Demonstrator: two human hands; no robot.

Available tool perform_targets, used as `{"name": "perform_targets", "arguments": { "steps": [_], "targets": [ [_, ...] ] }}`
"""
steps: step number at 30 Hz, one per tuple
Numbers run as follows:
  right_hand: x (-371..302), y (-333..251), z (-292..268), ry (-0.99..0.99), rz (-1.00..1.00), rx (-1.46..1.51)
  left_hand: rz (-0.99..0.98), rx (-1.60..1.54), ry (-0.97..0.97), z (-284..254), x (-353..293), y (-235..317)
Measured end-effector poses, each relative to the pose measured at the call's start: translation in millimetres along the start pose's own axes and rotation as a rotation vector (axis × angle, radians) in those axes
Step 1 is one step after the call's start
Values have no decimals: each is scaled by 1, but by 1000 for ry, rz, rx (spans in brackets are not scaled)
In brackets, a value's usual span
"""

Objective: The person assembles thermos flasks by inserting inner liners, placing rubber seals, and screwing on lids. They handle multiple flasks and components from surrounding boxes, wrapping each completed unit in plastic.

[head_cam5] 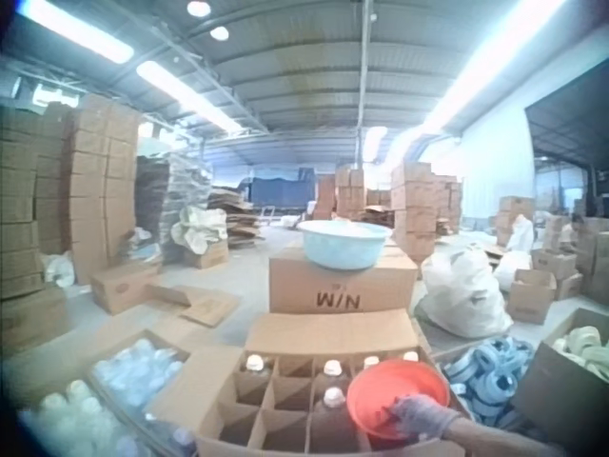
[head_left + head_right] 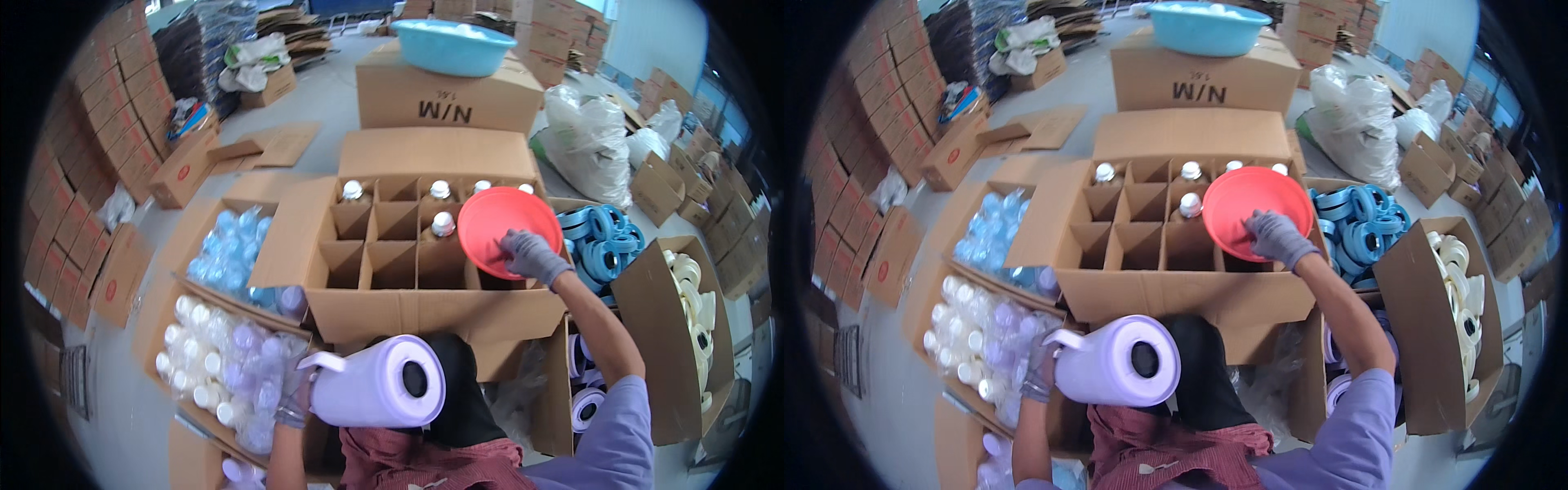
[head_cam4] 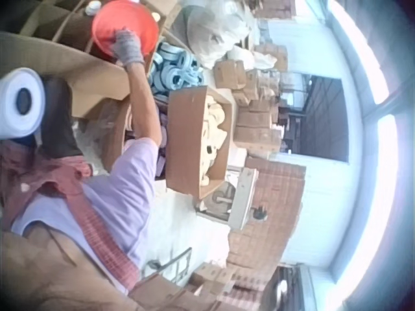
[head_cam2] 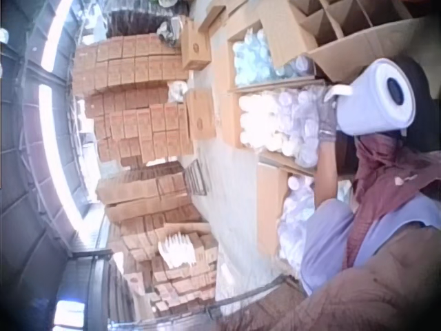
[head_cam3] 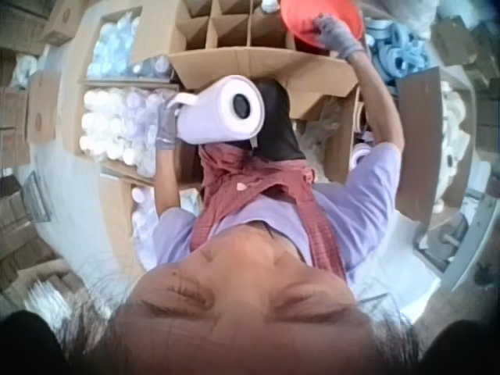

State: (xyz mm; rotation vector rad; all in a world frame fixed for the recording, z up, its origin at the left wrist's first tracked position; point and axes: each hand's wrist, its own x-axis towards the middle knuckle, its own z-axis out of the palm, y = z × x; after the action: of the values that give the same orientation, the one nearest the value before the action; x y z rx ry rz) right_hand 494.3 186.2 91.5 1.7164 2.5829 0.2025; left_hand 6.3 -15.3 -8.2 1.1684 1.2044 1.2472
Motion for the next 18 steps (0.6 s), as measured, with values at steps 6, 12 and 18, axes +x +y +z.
{"name": "perform_targets", "arguments": {
  "steps": [6,12,18],
  "targets": [
    [-53,-110,-67,87,-308,1132,-243,31,106,3,-12,19],
    [-81,-184,-62,489,-1123,322,-373,100,-21,-11,5,4],
    [-86,-197,-76,602,-1334,119,-322,163,-208,-13,24,-19]
  ]
}}
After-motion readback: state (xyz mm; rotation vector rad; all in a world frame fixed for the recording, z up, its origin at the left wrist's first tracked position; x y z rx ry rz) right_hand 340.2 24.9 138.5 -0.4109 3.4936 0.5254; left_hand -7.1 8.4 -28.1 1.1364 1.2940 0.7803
